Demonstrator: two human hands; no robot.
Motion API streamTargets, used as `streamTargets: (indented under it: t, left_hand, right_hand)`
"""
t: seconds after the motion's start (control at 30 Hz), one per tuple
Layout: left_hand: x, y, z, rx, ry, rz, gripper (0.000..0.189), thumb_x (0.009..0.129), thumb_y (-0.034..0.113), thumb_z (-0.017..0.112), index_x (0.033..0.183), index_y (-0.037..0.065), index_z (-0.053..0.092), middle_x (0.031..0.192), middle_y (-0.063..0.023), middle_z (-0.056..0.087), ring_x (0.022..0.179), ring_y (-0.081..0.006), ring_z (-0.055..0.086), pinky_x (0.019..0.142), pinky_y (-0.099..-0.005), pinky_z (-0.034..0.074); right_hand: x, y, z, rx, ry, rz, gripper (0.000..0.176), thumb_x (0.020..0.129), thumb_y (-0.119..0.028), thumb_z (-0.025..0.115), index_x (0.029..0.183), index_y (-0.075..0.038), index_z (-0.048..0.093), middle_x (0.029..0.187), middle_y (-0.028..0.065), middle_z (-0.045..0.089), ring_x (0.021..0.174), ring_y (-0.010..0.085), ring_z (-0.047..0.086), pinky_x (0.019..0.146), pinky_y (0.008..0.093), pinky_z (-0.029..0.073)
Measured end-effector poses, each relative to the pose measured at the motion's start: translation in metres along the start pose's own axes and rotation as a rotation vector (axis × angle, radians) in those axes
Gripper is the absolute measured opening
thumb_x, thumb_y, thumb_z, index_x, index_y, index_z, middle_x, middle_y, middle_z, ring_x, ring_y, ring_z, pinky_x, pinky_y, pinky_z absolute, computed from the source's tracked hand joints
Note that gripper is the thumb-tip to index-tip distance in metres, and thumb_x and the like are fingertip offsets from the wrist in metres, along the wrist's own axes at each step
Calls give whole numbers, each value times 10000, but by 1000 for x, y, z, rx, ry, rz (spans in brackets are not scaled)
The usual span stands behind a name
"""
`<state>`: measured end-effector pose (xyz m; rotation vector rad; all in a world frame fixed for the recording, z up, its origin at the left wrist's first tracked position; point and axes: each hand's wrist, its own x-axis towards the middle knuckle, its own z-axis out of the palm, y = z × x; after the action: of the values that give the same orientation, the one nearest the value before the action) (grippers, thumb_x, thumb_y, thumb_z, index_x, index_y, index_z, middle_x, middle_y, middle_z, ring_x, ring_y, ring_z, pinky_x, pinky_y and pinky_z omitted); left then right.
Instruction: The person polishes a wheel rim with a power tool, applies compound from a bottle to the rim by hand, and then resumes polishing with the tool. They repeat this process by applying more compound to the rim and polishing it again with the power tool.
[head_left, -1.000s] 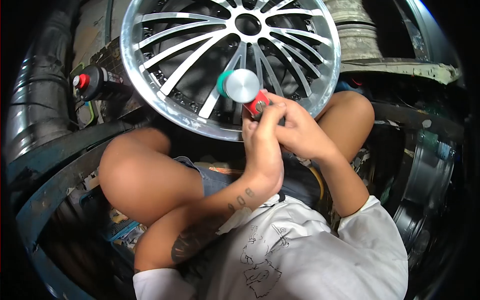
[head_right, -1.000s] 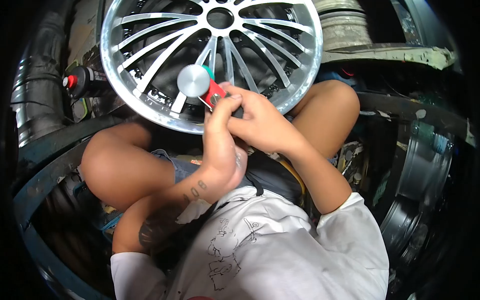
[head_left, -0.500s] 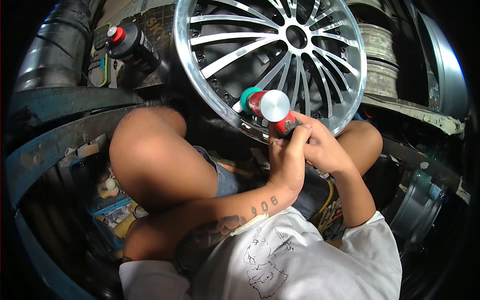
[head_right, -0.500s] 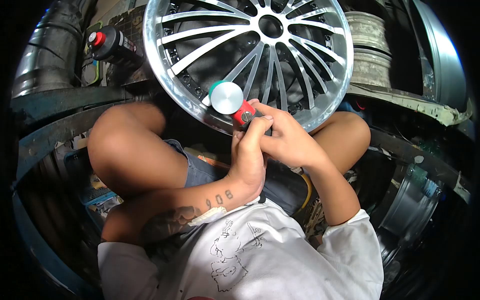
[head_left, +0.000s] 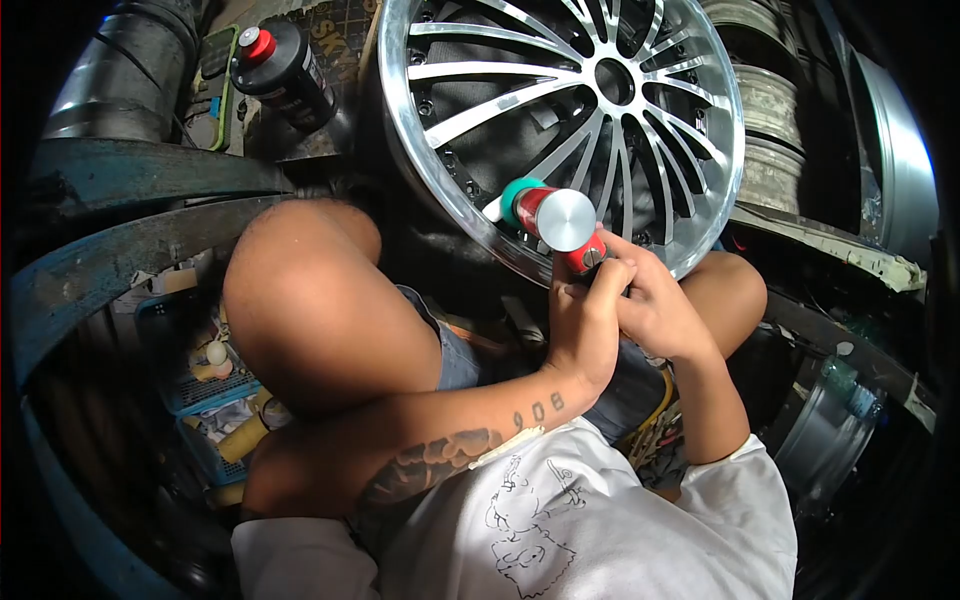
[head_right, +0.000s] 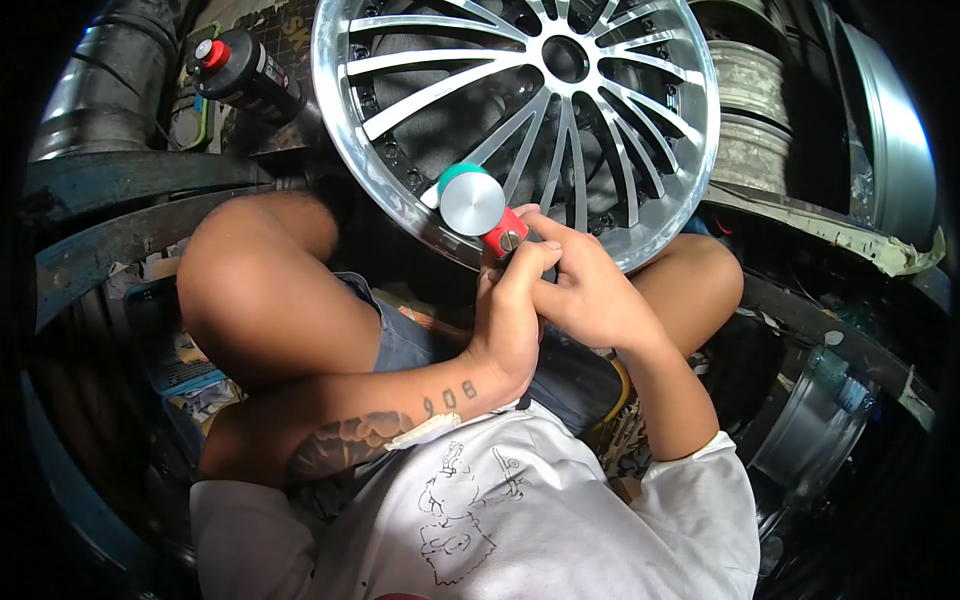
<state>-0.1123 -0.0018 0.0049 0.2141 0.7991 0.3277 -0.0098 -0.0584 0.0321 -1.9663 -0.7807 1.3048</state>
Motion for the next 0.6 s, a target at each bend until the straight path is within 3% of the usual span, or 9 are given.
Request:
streamTargets:
  t: [0.37,0.47,0.57,0.6]
  left_hand:
    - [4,-2,-4,70,-30,6,438,926,232,638,1289,3,552,1133,-83,607,1046,-171,593,969,-335,470]
    - [1,-7,-1,-9,47,27,392,925,231,639,1237,4,572,1077,-65,617,1015,-159,584,944,-331,469]
    - [9,-6,-14,72,-107,-78,465,937,229,626,1364,51,576,1237,-68,607,1185,-157,579,1015,-317,450]
    - [8,-8,-12,71,-82,-47,438,937,230,626,1337,57,587,1204,-59,613,1150,-148,589,985,-313,458]
  right_hand:
    - [0,6,4,51,22,-5,431,870,-92,656,1287,12,624,1157,108,679,1015,202,654,941,341,511]
    - [-3,1,7,23,26,4,413,875,-99,648,1272,10,625,1147,115,679,1000,200,652,922,334,514]
    - [0,1,7,-1,65,-6,397,876,-108,648,1256,4,629,1119,120,683,981,191,649,898,329,517]
    - [-1,3,7,-5,70,-26,394,876,-113,649,1253,2,629,1101,123,686,972,191,650,894,331,518]
